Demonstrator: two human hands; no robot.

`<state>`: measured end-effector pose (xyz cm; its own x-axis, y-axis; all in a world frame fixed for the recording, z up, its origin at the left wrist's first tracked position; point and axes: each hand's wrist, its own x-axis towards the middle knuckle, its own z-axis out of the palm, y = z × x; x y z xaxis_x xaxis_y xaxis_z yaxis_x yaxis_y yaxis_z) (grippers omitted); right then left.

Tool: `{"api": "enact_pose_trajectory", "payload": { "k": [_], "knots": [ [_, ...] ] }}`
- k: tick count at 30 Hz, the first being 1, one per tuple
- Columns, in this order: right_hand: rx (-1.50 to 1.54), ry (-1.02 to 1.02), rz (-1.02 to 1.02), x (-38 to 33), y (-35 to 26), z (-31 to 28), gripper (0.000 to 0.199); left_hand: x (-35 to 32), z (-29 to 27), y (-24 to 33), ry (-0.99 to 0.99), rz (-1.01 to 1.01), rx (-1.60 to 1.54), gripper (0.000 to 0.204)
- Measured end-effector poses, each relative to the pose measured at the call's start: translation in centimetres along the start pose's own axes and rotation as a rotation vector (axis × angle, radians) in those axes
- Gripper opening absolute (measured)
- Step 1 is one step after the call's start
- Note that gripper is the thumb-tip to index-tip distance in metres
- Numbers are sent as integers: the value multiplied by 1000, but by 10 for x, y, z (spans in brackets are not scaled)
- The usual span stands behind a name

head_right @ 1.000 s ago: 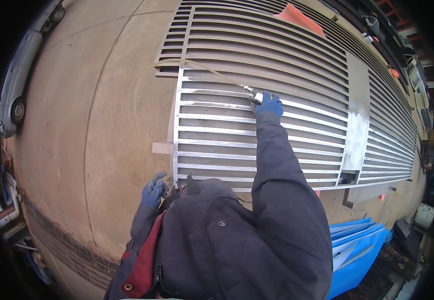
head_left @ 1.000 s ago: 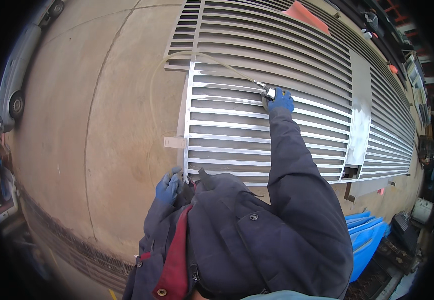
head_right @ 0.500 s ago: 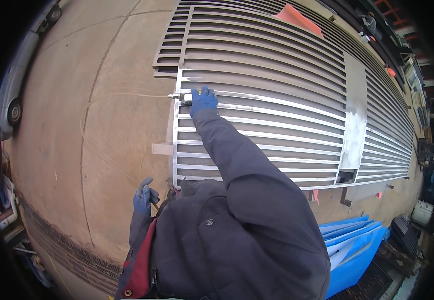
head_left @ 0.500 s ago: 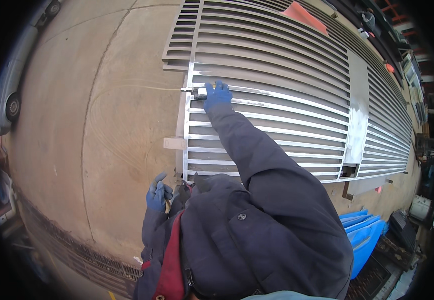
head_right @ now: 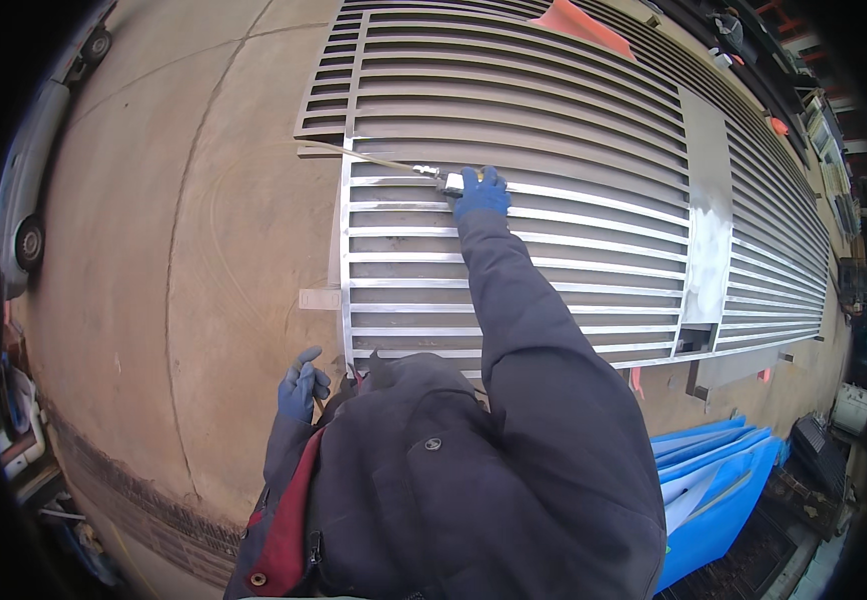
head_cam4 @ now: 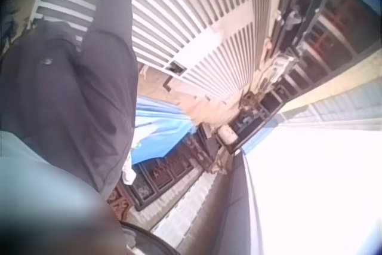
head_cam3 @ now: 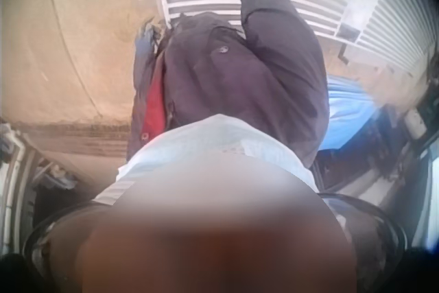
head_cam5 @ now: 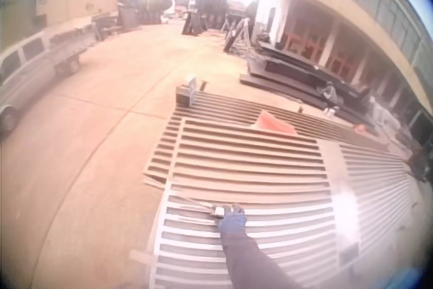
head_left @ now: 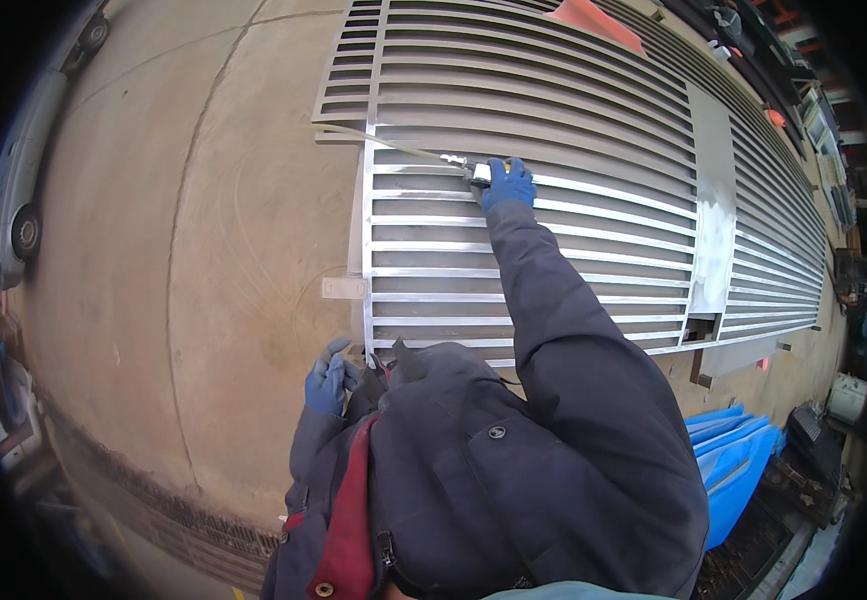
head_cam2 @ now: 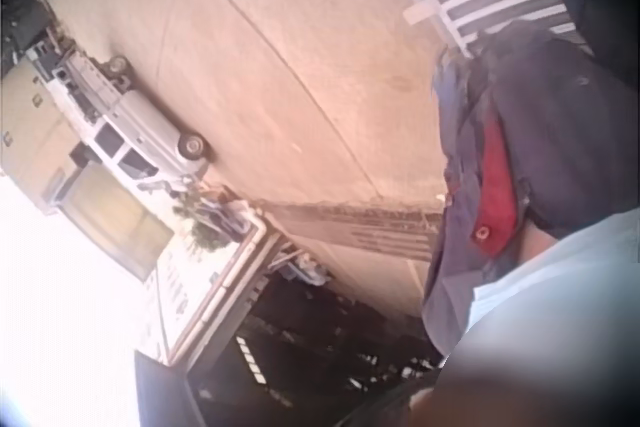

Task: The person uses a spray gun to apply white paint to a large metal grate. They move the spray gun in steady horizontal strokes across the slats, covering the surface systematically.

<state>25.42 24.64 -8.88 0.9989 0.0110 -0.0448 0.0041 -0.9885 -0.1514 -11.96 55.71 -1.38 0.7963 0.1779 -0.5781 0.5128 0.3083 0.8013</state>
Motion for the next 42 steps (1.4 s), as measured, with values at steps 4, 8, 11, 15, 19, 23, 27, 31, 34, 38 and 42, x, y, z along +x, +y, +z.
{"api": "enact_pose_trajectory", "payload": {
  "k": [4,8,11,15,19,23,27,31,34,38,42],
  "knots": [
    [-86,-4,252,13,70,-23,60,6,8,1,-57,-13,25,40],
    [-67,16,294,13,63,-18,60,3,6,2,-26,-34,31,40],
    [-97,64,159,0,18,3,60,-1,-1,-1,4,-12,-26,41],
    [37,21,-71,-15,-73,19,61,-9,-16,-4,87,7,1,41],
    [-1,-120,-207,-16,-162,21,50,-17,-25,-7,137,27,-82,39],
    [21,-125,-355,-16,-202,26,45,-23,-24,-9,160,29,-87,38],
    [-22,-155,-290,-12,-174,24,45,-23,-20,-9,134,27,-92,39],
    [-59,-91,-138,-1,-83,4,51,-16,-11,-10,78,-12,-100,39],
    [-73,-76,47,8,-5,-15,58,-8,-6,-11,-4,-7,-46,39],
    [-87,-70,219,13,65,-41,58,-5,-1,-16,-26,-10,-32,37],
    [-155,-164,57,13,64,-57,61,-6,-6,-17,0,-14,-29,37]
  ]
}}
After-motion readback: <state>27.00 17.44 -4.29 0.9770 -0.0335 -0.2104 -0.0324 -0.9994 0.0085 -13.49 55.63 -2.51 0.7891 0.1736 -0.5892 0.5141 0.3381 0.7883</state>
